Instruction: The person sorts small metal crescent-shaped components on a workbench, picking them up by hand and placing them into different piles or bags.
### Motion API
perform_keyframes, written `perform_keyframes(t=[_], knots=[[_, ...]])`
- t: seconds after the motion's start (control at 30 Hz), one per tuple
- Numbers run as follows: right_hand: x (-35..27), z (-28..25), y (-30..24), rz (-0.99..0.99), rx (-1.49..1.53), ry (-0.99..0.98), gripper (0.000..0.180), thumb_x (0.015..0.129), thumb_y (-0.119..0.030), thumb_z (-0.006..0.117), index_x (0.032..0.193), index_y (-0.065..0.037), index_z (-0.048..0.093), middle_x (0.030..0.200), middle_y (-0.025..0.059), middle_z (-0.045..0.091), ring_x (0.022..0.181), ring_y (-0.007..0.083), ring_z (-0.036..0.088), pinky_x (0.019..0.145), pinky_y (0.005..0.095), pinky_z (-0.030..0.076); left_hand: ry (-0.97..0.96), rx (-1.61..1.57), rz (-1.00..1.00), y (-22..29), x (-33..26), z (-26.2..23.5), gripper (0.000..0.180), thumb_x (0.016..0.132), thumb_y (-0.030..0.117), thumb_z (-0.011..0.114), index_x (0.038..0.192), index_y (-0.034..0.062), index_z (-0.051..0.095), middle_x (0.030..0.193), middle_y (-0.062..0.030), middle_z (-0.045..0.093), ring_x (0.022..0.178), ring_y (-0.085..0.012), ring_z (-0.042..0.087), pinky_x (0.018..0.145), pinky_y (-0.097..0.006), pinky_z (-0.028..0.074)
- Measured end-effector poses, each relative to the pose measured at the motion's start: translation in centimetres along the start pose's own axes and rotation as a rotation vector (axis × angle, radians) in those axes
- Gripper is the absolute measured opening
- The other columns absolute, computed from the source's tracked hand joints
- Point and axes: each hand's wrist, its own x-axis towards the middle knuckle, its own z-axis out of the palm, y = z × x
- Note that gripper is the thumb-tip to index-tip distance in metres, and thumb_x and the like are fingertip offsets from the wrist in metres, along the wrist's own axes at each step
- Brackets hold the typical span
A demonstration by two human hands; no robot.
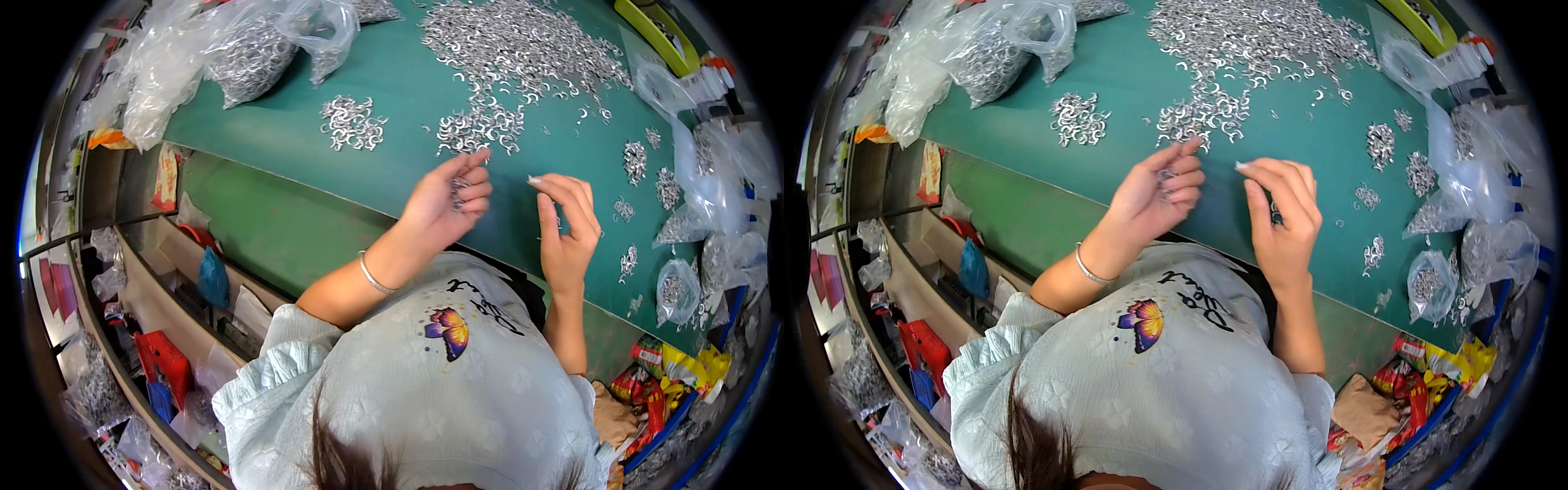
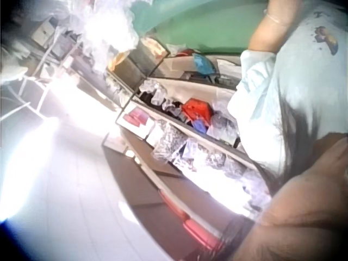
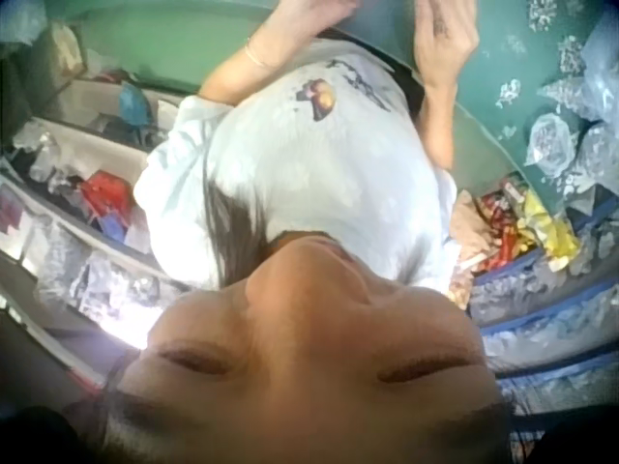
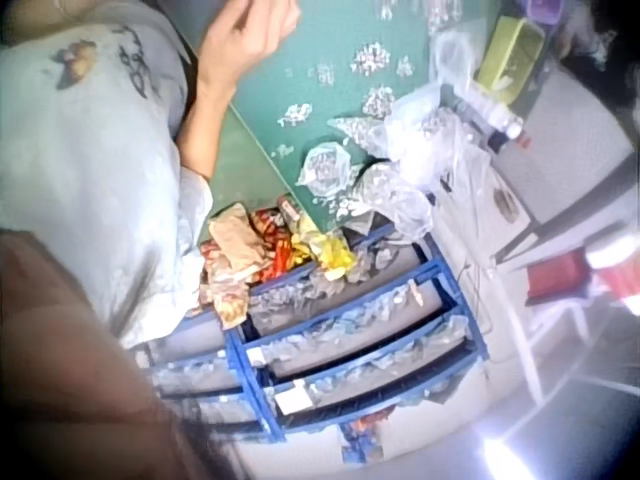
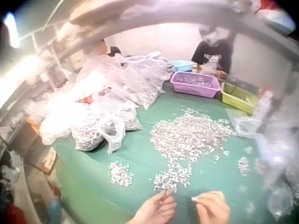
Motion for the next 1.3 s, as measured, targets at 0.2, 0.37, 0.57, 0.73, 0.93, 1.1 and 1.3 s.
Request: perform_keyframes(t=[0.2, 0.37, 0.57, 0.73, 0.93, 1.1, 1.3], knots=[[-0.9, -0.6, 1.0, 0.023, -0.006, -0.096, 0.011, 0.081, 0.003, 0.066, 0.091, 0.001, 0.068, 0.09, 0.0102, 0.066, 0.084, 0.0242, 0.06, 0.077, 0.0339, 0.043, 0.477, 0.546, 0.617, 5.6, -3.4, 2.6, 0.023, 0.1, 0.018, 0.044, 0.112, 0.0008, 0.053, 0.068, 0.0015, 0.042, 0.051, -0.0064, 0.034, 0.043, -0.021, 0.027], [-1.6, -2.3, 2.2, 0.044, -0.088, -0.075, 0.011, 0.081, 0.0, 0.066, 0.092, 0.0, 0.068, 0.092, 0.011, 0.066, 0.085, 0.0264, 0.059, 0.079, 0.0343, 0.043, 0.573, 2.014, 1.291, 14.7, -3.6, 0.9, 0.018, 0.095, 0.013, 0.058, 0.1, -0.0019, 0.067, 0.074, -0.0027, 0.062, 0.064, -0.0081, 0.052, 0.057, -0.025, 0.044], [-2.5, -5.9, 4.4, 0.146, -0.237, -0.073, 0.012, 0.084, -0.003, 0.063, 0.096, 0.0, 0.068, 0.097, 0.0126, 0.066, 0.091, 0.0286, 0.06, 0.084, 0.0354, 0.044, 0.555, 2.524, 1.271, 16.6, -2.6, -0.4, 0.013, 0.088, 0.013, 0.065, 0.098, 0.0047, 0.069, 0.091, -0.0121, 0.062, 0.088, -0.0302, 0.059, 0.078, -0.039, 0.047], [-3.3, -6.2, 4.9, 0.174, -0.146, -0.15, 0.024, 0.088, -0.004, 0.059, 0.111, -0.003, 0.066, 0.114, 0.0136, 0.065, 0.115, 0.0315, 0.058, 0.099, 0.0389, 0.042, 0.514, 2.526, 1.443, 13.4, -2.3, 0.5, 0.013, 0.089, 0.01, 0.062, 0.099, 0.0058, 0.069, 0.096, -0.01, 0.063, 0.094, -0.027, 0.058, 0.082, -0.037, 0.046], [-3.9, -3.9, 5.0, 0.027, -0.218, -0.405, 0.033, 0.092, -0.006, 0.055, 0.124, -0.004, 0.058, 0.132, 0.0112, 0.057, 0.13, 0.0311, 0.047, 0.11, 0.0437, 0.034, 0.104, 1.598, 0.056, -1.0, -5.2, 2.9, 0.014, 0.094, 0.007, 0.059, 0.101, 0.0014, 0.069, 0.09, -0.0015, 0.064, 0.076, -0.0054, 0.056, 0.067, -0.02, 0.046], [-5.3, -6.1, 5.0, 0.213, 0.028, -0.285, 0.03, 0.088, -0.002, 0.058, 0.117, -0.004, 0.063, 0.128, 0.0103, 0.06, 0.128, 0.0308, 0.049, 0.107, 0.0418, 0.037, -0.126, 1.89, -0.052, -4.4, -4.3, 0.1, 0.017, 0.091, 0.003, 0.059, 0.105, 0.0032, 0.068, 0.091, -0.0069, 0.064, 0.076, -0.0135, 0.06, 0.066, -0.025, 0.048], [-6.0, -5.7, 5.0, 0.151, -0.171, -0.088, 0.022, 0.083, 0.003, 0.062, 0.104, -0.003, 0.068, 0.112, 0.0084, 0.065, 0.107, 0.0272, 0.058, 0.092, 0.0371, 0.044, -0.458, 2.444, 0.69, -6.3, 1.5, 1.7, 0.019, 0.08, 0.001, 0.065, 0.099, 0.0068, 0.068, 0.089, -0.0081, 0.055, 0.08, -0.026, 0.053, 0.069, -0.035, 0.044]])
